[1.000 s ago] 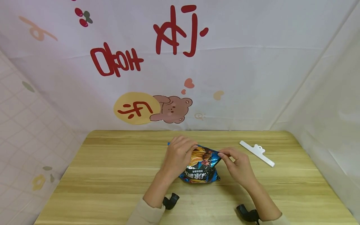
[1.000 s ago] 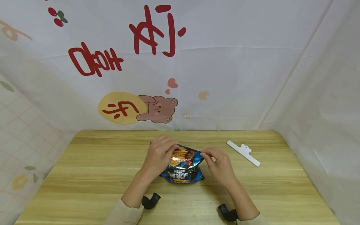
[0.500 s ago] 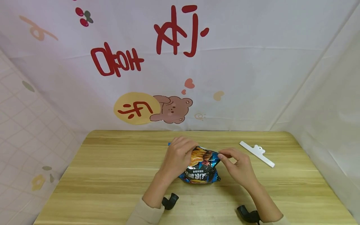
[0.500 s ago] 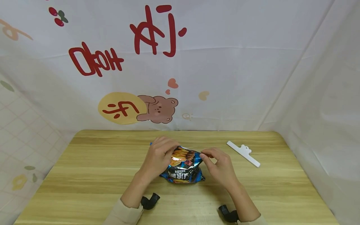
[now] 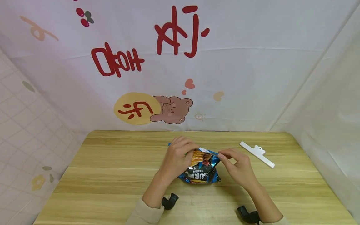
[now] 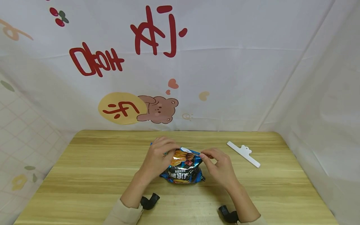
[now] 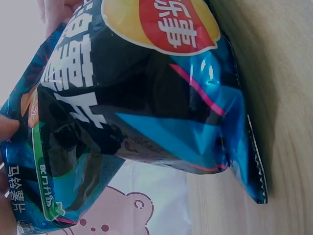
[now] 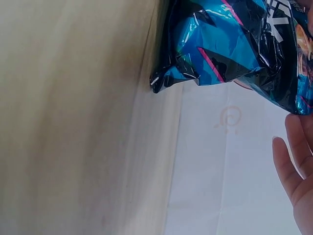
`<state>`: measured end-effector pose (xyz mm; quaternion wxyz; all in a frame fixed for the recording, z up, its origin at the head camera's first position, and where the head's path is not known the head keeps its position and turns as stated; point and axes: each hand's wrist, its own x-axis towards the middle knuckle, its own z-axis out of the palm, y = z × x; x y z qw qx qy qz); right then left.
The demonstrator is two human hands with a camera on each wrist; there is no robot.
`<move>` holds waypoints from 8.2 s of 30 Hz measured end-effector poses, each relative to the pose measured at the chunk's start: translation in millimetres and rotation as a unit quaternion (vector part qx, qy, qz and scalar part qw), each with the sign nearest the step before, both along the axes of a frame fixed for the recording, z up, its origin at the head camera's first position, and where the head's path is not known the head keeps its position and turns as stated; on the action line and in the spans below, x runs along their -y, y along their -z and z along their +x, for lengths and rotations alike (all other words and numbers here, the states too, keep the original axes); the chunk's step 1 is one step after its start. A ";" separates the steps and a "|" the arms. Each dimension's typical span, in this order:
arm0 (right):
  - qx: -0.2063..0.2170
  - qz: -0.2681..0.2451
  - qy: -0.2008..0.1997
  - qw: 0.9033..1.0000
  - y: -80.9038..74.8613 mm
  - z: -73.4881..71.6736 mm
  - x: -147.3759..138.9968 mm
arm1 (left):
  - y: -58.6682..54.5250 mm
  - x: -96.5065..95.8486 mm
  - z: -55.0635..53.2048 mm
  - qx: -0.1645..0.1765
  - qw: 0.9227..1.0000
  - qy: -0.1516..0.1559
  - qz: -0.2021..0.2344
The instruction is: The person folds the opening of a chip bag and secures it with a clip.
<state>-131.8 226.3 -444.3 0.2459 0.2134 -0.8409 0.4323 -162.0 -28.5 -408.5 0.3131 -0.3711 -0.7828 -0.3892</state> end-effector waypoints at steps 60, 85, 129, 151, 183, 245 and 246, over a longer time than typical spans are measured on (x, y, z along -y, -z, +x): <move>-0.041 0.025 0.007 0.999 0.7 -2.7 5.5 | -0.3 -2.1 -0.2 0.004 0.996 -0.060 -0.067; -0.060 0.080 0.011 0.995 2.3 -5.1 1.7 | -6.0 0.7 3.7 0.051 0.992 -0.095 -0.068; 0.091 0.242 0.089 0.962 -23.2 -25.8 -95.4 | -6.6 4.2 3.0 0.058 0.993 -0.067 -0.082; 0.260 0.358 0.108 0.890 5.8 -52.3 -137.6 | -7.9 4.5 3.9 0.060 0.993 -0.064 -0.084; 0.231 0.364 0.124 0.894 1.8 -48.2 -139.2 | -5.8 4.8 3.4 0.054 0.993 -0.065 -0.085; -0.024 0.191 0.078 0.978 -47.9 -7.6 -78.2 | -6.8 6.7 3.1 0.080 0.992 -0.054 -0.081; -0.028 0.191 0.075 0.978 -48.1 -7.4 -76.9 | -6.9 6.6 3.1 0.080 0.992 -0.055 -0.081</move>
